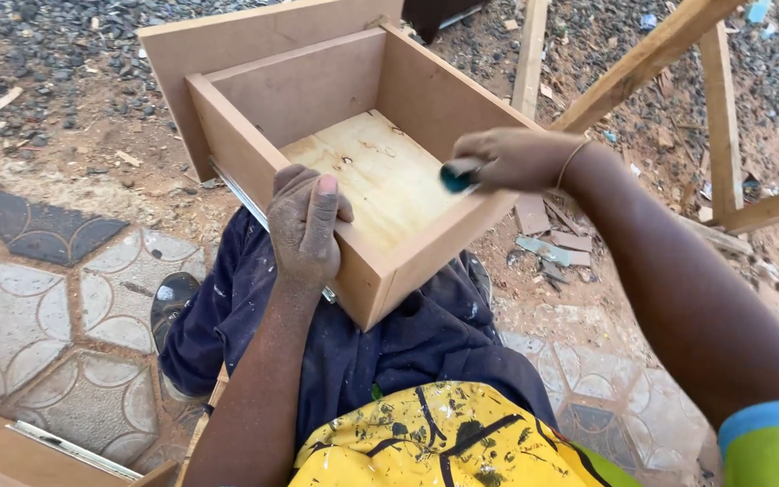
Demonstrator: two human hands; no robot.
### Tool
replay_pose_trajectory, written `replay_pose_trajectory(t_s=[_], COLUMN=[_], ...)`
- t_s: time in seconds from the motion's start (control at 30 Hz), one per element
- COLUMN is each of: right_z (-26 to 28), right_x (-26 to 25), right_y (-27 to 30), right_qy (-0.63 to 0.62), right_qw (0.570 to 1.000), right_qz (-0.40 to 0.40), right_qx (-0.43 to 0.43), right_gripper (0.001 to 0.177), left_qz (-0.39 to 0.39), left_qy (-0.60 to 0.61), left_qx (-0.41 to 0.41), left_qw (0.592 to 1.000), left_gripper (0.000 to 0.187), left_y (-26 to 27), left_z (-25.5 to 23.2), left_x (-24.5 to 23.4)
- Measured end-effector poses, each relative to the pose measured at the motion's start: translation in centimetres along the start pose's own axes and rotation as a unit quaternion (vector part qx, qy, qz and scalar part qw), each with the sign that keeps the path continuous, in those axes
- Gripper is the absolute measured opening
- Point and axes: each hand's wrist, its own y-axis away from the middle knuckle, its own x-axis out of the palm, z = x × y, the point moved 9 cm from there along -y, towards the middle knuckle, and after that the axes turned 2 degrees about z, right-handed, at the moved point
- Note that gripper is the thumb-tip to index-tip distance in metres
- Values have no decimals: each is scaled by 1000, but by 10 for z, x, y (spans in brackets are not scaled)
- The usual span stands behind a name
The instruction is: Sanding the interior and edges of a wooden drawer box using sandpaper to smooth the surface.
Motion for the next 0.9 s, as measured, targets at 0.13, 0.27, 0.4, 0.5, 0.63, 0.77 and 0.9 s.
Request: replay_pose_trajectory(t_s=[0.13, 0.27, 0.4, 0.5, 0.63, 0.77, 0.9], right_z=[14, 120, 70, -31, -3, 123, 90], right_x=[12, 43, 25, -9, 12, 37, 45], right_y=[-5, 14, 5, -6, -14, 24, 39], right_qy=[88, 32, 34, 82, 137, 52, 80], right_qw=[995, 977, 979, 987, 983, 959, 908], right_qz=[-19, -35, -80, -115, -108, -139, -330], right_qx=[32, -210, -183, -70, -54, -242, -245], right_gripper=[29, 49, 46, 37, 40, 53, 64], left_qz=[-2, -8, -6, -20, -30, -24, 1], left_qy=[-19, -23, -18, -12, -31, -36, -38], left_qx=[2, -2, 15, 8, 12, -4, -11], left_qw=[1000, 1000, 1000, 1000, 999, 999, 999], left_gripper=[52, 51, 49, 49, 49, 51, 50], left_y=[0, 5, 2, 2, -6, -6, -5], left_z=[0, 0, -4, -2, -15, -17, -18], left_x=[1, -3, 0, 1, -3, -5, 1])
